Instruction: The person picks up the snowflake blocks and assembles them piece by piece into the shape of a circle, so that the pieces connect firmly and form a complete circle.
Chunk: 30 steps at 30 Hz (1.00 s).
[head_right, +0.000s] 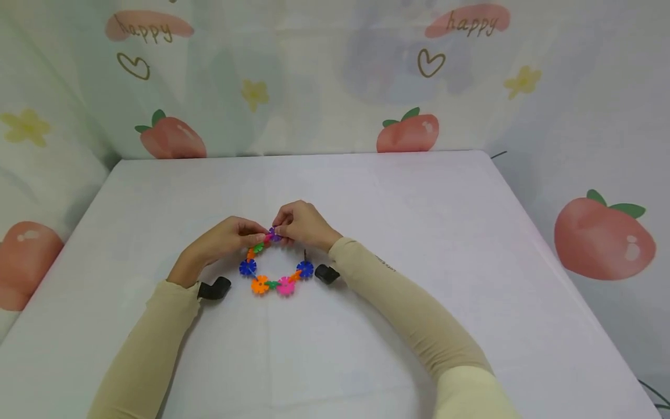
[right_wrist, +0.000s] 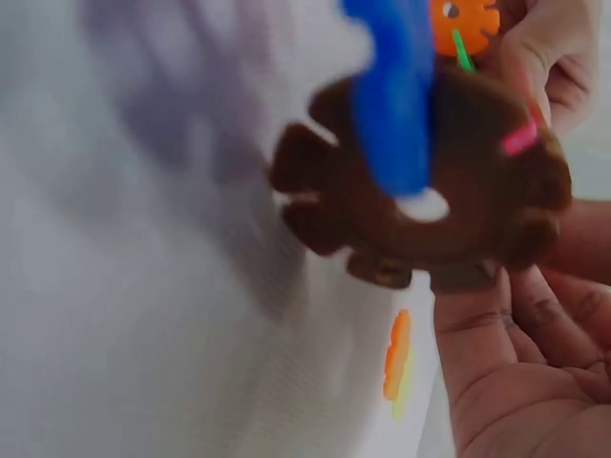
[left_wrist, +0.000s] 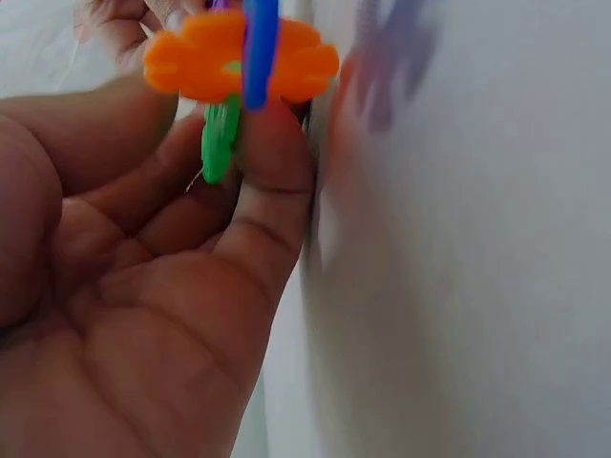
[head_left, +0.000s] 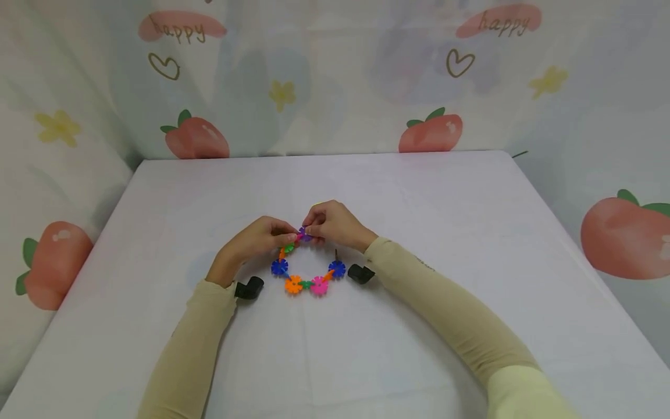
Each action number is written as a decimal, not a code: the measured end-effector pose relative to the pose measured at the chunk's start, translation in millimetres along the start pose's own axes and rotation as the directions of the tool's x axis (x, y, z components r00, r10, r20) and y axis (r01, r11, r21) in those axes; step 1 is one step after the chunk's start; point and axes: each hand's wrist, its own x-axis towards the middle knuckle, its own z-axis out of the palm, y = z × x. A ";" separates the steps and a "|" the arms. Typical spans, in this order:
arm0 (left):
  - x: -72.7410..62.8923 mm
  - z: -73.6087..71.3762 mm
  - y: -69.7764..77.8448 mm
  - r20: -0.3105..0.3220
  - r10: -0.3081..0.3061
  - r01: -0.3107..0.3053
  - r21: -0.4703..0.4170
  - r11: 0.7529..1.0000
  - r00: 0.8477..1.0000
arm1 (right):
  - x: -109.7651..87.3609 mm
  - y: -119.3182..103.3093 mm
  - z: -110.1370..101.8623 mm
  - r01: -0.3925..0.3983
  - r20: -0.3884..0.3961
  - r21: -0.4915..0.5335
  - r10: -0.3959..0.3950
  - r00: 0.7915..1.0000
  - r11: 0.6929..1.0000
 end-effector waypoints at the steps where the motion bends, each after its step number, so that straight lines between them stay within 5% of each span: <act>1: -1.0 -0.7 -0.3 0.010 0.003 -0.003 -0.008 1.000 1.000 | 0.1 0.7 -0.8 -0.007 0.005 -0.012 0.007 1.000 1.000; 7: -5.7 -4.7 -1.9 0.067 0.035 -0.031 -0.054 0.998 0.997 | 0.2 3.2 -9.5 -0.011 0.003 -0.060 0.011 1.000 0.998; 16: -5.4 -9.2 -1.6 0.083 0.001 0.004 -0.062 0.998 0.997 | 7.5 8.9 -24.9 -0.013 -0.114 -0.207 -0.011 0.993 0.978; 30: -6.4 -10.0 -0.9 0.074 0.015 -0.011 -0.046 0.999 0.997 | 16.4 18.2 -30.1 0.028 0.015 -0.417 -0.024 1.000 0.908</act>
